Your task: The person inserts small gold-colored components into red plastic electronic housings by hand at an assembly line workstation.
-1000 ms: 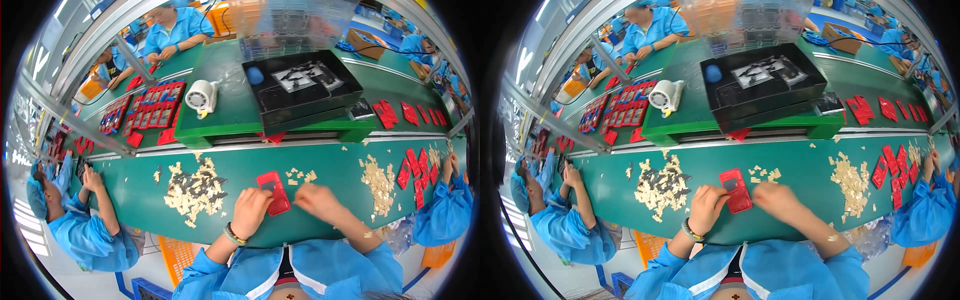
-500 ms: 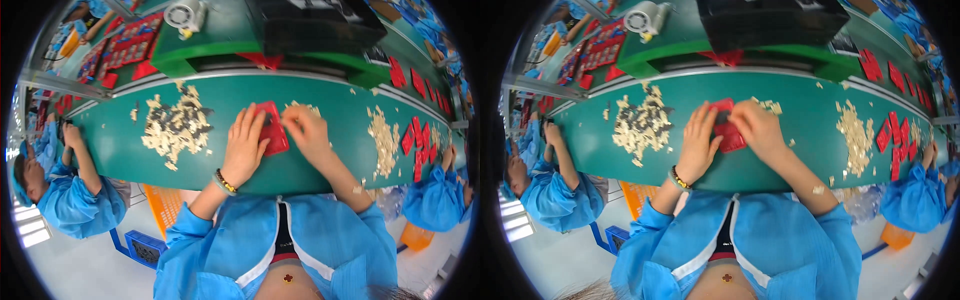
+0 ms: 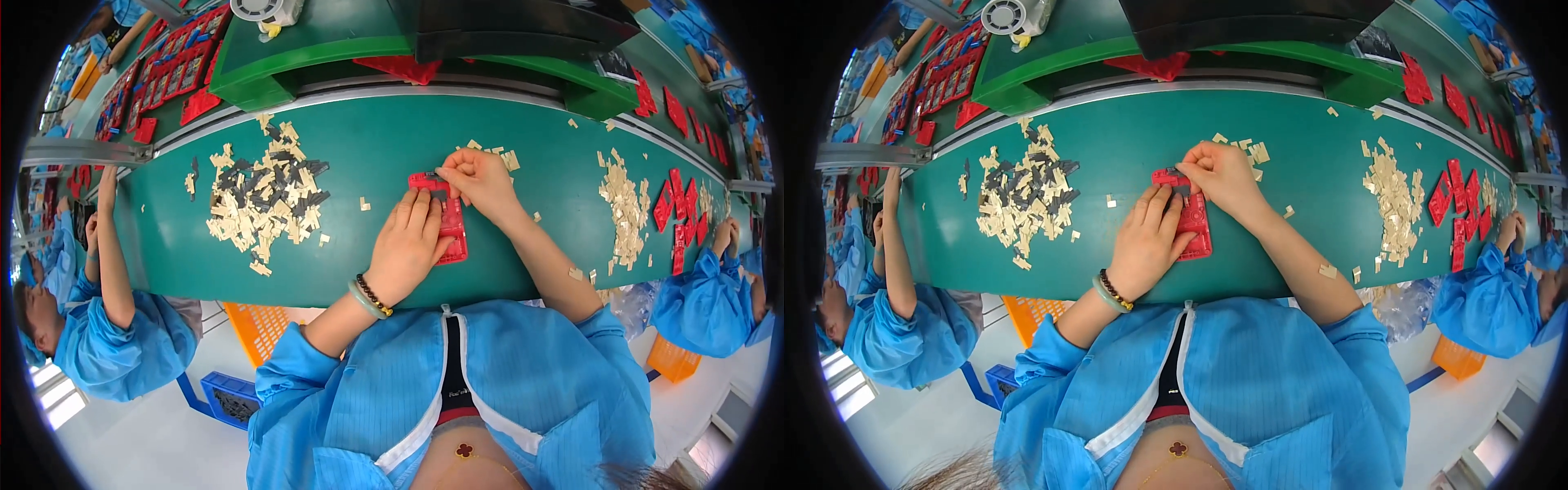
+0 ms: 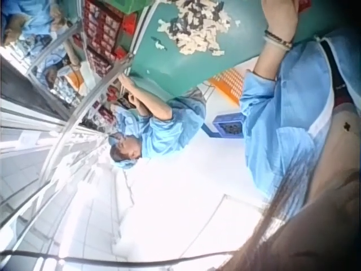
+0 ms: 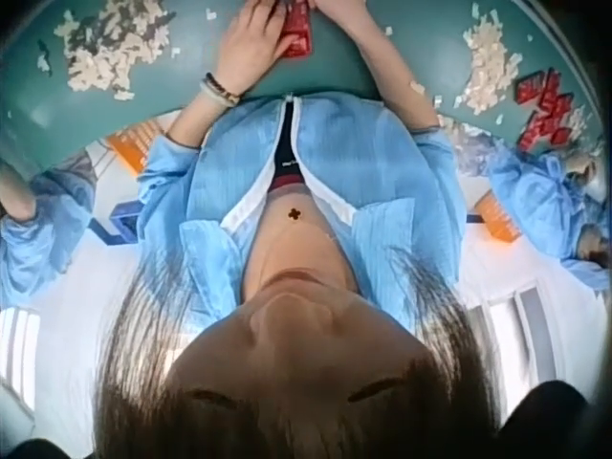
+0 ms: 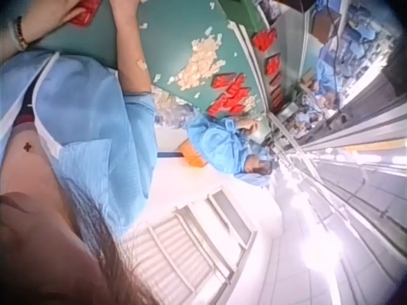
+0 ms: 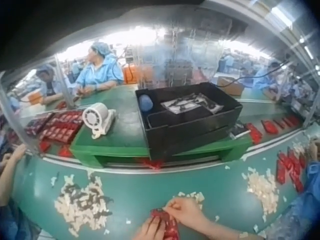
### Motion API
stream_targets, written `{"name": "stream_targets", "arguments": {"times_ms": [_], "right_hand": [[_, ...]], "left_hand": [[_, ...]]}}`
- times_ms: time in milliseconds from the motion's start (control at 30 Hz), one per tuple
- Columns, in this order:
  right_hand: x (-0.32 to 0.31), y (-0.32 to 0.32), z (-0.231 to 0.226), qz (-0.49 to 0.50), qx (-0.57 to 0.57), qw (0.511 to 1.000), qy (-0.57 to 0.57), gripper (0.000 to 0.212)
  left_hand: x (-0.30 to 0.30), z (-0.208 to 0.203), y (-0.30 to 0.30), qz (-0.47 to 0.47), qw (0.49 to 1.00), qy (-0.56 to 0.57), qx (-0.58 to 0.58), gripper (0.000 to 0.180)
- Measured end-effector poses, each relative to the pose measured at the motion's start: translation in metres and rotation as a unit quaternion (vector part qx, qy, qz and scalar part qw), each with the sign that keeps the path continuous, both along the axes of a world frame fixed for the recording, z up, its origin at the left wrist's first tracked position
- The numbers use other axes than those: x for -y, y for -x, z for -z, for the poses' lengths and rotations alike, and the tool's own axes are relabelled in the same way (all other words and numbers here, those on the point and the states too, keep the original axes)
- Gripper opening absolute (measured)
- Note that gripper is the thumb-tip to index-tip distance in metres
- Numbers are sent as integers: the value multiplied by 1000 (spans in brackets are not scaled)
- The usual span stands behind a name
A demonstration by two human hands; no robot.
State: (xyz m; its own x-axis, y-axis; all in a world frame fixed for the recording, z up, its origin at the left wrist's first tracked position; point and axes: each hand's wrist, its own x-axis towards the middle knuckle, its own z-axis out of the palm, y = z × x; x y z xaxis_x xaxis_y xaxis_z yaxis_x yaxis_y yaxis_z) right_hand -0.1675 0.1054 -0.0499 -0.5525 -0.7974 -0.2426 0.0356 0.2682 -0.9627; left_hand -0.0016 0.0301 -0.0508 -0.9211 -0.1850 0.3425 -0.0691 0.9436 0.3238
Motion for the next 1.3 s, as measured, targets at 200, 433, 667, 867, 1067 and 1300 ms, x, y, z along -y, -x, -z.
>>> {"name": "stream_targets", "arguments": {"times_ms": [200, 433, 667, 867, 1067, 1300], "right_hand": [[3, -2, 2, 2, -31, 999, -20, 10], [6, -5, 5, 0, -31, 999, -34, 10], [0, 1, 5, 9, -124, 990, -64, 12], [5, -22, 21, -31, -515, 856, 46, 10], [-33, -8, 33, -47, -625, 779, 15, 17], [-56, -6, 13, -50, -528, 843, 92, 31]], "left_hand": [[3, 0, 4, -1, 1000, 1, -5, 49], [5, 5, 3, -4, 1000, -20, -11, 49], [8, -7, 16, 32, 995, -92, 9, 44], [18, -3, -2, 5, 997, -61, 42, 55], [2, -9, 14, 32, 997, -30, 59, 55], [9, -13, 20, 20, 998, 14, 64, 54]]}}
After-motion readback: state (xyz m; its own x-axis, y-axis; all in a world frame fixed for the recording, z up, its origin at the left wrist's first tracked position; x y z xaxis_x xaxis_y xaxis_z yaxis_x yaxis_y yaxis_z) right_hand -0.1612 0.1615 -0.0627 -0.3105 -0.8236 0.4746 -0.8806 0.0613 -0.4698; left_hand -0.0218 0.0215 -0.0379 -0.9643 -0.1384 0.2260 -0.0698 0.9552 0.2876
